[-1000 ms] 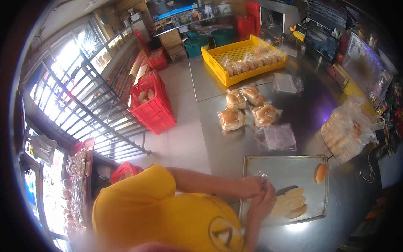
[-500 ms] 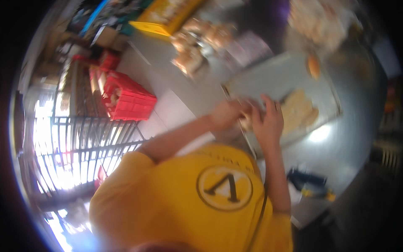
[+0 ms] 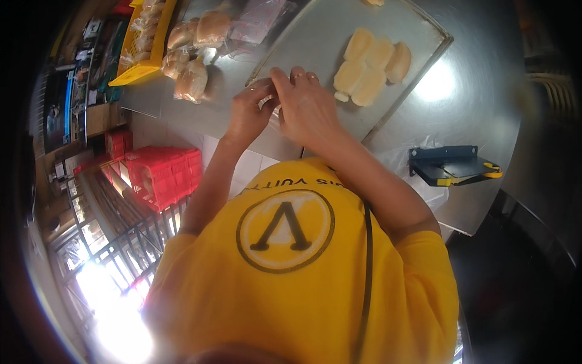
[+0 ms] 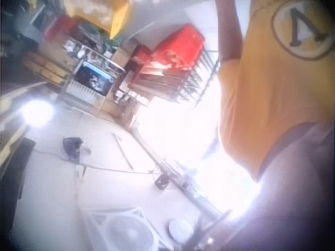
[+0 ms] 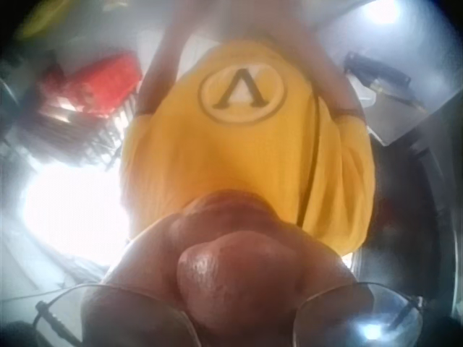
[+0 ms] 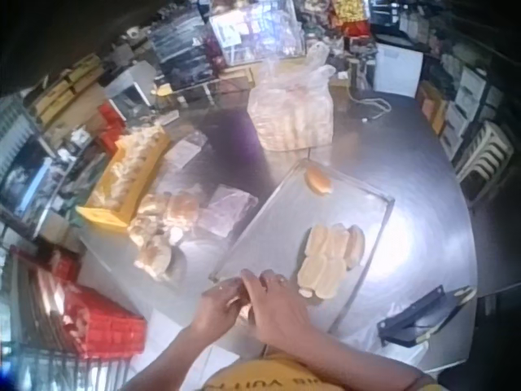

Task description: The person places sliced bread rolls into clear plastic bags on a metal counter, then moves to a display case to pack assorted pastries into a larger bag. The person handles the bread and pastries by hand and places the filled bags on the counter.

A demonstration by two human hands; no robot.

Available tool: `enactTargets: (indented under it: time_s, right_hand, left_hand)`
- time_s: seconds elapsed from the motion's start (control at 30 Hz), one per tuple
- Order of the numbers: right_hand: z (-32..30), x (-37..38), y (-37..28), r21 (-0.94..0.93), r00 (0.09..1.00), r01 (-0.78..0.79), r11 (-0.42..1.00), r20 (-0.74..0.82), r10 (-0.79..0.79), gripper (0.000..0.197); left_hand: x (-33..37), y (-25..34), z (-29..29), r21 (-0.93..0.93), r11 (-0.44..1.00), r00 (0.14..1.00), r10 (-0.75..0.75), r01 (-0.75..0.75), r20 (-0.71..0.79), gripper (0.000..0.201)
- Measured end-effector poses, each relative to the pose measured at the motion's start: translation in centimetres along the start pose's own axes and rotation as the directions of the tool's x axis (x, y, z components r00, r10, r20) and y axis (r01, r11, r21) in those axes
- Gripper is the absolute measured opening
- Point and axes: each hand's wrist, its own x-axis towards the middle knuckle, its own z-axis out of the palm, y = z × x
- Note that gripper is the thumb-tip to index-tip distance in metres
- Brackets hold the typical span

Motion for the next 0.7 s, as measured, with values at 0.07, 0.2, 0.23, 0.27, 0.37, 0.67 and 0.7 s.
enactTargets:
  time_s: [0.07,0.2,0.23,0.27,0.37,0.67,0.7]
  right_hand:
    - [0.6,0.9,2.2,0.027,0.997,-0.073,0.997,0.023,0.073,0.039]
    - [0.0,3.1,5.6,0.355,0.936,-0.215,0.91,0.339,0.089,0.043]
    - [-0.3,3.1,5.4,0.424,0.911,-0.287,0.859,0.399,0.108,0.045]
    - [-0.7,3.3,5.1,0.483,0.882,-0.355,0.8,0.457,0.115,0.048]
    - [-1.1,2.1,5.4,0.471,0.966,-0.137,0.871,0.259,0.011,0.058]
    - [1.3,-3.1,5.7,0.859,0.917,-0.364,0.359,0.262,0.302,0.077]
    - [1.5,-3.2,5.6,0.927,0.893,-0.356,0.122,0.298,0.338,0.076]
  left_hand:
    - [0.3,-0.3,0.1,-0.029,0.997,0.998,0.065,-0.065,-0.01,0.028]
    - [1.4,0.7,-0.2,0.095,0.993,0.964,-0.095,0.074,0.247,0.03]
    - [1.6,0.4,0.0,0.153,0.984,0.942,-0.132,0.088,0.309,0.03]
    - [1.9,0.2,0.2,0.211,0.972,0.917,-0.171,0.098,0.361,0.03]
    - [2.5,-2.1,0.0,0.096,0.991,0.922,-0.121,0.091,0.368,0.029]
    - [1.1,-2.4,-1.4,-0.602,0.613,0.858,-0.393,0.512,0.329,0.034]
    - [1.0,-2.3,-1.2,-0.623,0.538,0.817,-0.465,0.567,0.342,0.034]
